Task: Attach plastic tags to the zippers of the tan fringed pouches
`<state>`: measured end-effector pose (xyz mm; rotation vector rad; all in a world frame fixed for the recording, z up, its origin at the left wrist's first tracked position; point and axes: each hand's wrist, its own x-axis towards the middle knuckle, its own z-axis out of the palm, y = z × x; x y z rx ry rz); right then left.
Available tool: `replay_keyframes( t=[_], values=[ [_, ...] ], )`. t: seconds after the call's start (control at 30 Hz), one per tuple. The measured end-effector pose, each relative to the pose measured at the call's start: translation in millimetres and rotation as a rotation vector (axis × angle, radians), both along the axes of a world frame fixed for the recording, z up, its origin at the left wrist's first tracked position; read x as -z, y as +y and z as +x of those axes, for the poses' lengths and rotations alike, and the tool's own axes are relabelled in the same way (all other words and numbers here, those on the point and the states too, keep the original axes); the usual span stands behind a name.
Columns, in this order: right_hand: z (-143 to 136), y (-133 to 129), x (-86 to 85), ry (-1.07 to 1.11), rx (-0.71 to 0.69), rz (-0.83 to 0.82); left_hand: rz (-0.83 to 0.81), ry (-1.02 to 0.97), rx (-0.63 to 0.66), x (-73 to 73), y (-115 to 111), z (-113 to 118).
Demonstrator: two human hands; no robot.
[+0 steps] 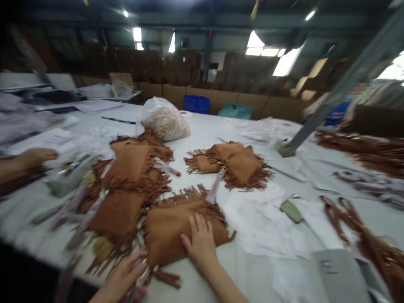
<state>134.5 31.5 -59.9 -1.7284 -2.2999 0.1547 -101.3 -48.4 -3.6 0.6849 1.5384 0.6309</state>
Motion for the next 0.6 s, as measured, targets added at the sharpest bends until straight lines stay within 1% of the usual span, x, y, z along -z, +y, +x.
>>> replay_keyframes(
  t=[0.03, 0.07, 0.1, 0.17, 0.33, 0.5, 0.57, 0.6],
  values=[
    [-2, 3, 0.1, -0.01, -0.017, 0.022, 0.016, -0.084, 0.035, 7.5, 1, -4],
    [-5, 7, 1.9, -0.015, -0.029, 0.047, 0.068, -0.175, 0.061, 14.9, 3, -8],
    [-6, 9, 4.7, -0.021, -0.036, 0.067, 0.095, -0.227, 0.08, 21.4, 4, -11],
    [-9, 12, 9.2, -0.038, -0.054, 0.084, 0.085, -0.24, 0.051, 29.7, 7, -16],
    [-8, 6, 8.4, -0.076, -0.055, 0.096, 0.055, -0.301, -0.005, 32.5, 12, -15],
    [-8, 12, 9.2, -0.052, -0.045, 0.081, 0.051, -0.359, -0.022, 34.9, 17, -17],
    [-8, 12, 2.8, 0.014, -0.038, 0.045, 0.054, -0.377, -0.038, 34.5, 18, -18],
    [-8, 8, -3.5, 0.077, -0.026, 0.036, 0.053, -0.386, -0.047, 33.9, 18, -19]
  ],
)
